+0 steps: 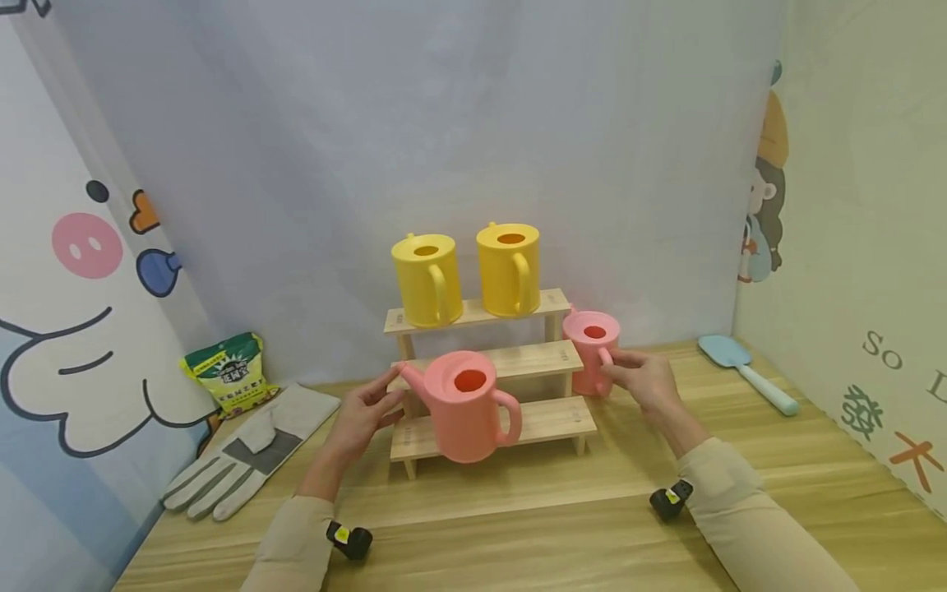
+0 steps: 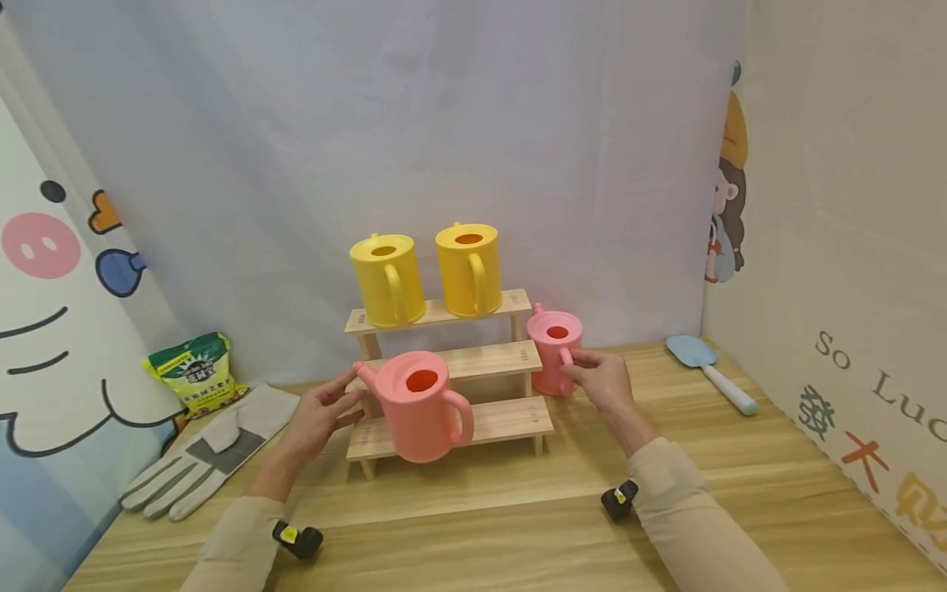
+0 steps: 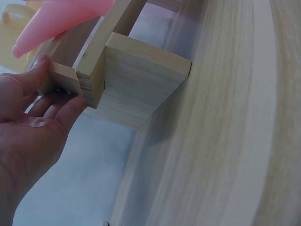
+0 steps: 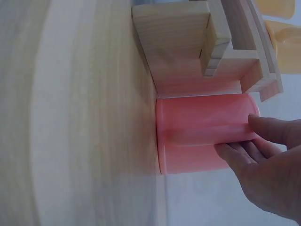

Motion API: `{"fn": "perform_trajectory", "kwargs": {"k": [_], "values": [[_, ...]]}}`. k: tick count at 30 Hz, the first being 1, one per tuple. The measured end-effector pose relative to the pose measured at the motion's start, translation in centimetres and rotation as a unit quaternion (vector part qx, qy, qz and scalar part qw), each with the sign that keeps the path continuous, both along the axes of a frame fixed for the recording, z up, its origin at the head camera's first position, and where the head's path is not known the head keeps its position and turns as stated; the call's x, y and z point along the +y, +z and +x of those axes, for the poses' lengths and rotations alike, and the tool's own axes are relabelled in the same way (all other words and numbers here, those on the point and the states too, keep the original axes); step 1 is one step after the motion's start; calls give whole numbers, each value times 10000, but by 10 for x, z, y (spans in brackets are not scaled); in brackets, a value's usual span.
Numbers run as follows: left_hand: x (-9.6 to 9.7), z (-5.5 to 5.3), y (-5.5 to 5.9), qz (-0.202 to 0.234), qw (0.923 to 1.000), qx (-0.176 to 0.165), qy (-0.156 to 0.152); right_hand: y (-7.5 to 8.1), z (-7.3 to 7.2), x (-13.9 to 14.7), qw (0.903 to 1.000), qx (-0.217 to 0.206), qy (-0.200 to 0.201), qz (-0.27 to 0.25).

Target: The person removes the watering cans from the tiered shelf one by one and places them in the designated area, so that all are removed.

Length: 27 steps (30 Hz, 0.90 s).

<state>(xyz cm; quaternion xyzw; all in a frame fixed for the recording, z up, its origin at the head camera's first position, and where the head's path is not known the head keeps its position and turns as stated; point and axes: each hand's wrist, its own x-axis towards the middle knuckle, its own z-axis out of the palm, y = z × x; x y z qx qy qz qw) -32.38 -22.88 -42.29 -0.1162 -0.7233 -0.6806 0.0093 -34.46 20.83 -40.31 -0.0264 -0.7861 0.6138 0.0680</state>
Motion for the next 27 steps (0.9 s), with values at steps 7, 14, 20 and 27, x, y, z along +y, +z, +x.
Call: {"fn": "perform_trajectory", "kwargs": {"k": [7,14,20,27], "values": [[0,-1,-1,-36,10000,6,31,-1,-1,-2,9999,107,-29,91],[-2,-1,-1,-81,10000,3,-21,-1,-1,-6,9997,160,-14,204],[-2,-1,-1,-107,9999,-9,7,-1,0,-6,9997,138,5,206],[-2,-1,-2,-107,9999,10,-6,0,0,-2,9999,11,38,165]]}}
